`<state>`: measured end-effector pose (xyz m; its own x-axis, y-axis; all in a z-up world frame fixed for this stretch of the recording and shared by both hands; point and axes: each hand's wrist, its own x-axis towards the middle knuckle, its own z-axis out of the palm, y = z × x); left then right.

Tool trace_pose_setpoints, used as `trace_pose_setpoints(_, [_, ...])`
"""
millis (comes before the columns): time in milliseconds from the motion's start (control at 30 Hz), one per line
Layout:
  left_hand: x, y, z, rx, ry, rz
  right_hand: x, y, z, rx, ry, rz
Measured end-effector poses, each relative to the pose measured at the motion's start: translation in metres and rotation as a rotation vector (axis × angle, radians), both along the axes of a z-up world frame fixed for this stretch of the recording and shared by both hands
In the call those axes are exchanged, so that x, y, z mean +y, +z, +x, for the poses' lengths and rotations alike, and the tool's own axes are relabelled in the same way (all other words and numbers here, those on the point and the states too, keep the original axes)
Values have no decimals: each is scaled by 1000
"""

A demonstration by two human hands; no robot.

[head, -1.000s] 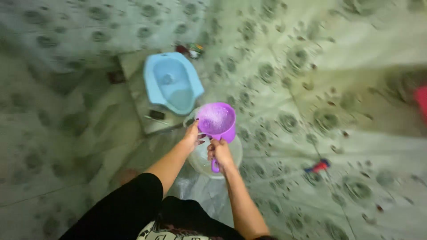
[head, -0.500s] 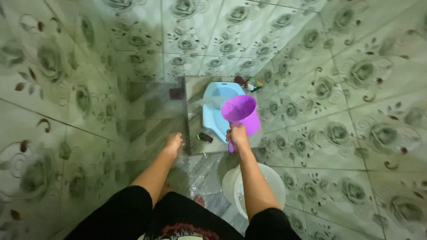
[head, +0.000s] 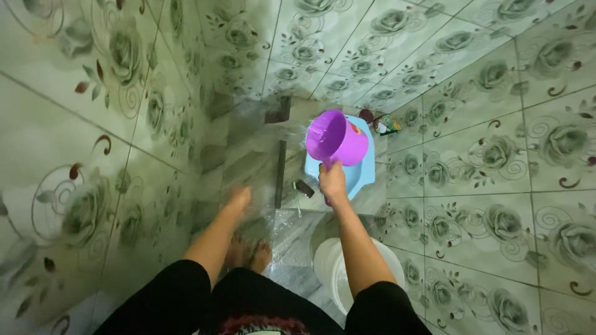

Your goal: Washing a bucket and a small pitcher using water from a tap in a bathroom.

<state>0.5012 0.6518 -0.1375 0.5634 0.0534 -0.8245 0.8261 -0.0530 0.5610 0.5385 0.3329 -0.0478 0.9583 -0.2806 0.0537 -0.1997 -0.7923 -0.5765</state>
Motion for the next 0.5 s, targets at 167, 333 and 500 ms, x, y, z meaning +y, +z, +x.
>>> trace_pose_setpoints(167, [-8, -3, -36, -23, -38, -36, 36, 57, -55, 214, 34, 81])
trace_pose_setpoints(333, [-32, 3, -66, 93, -65, -48, 46, 59, -135, 215, 187, 35])
trace_pose_setpoints(500, [-58, -39, -109, -7, -198, 139, 61, 87, -214, 528, 272, 23])
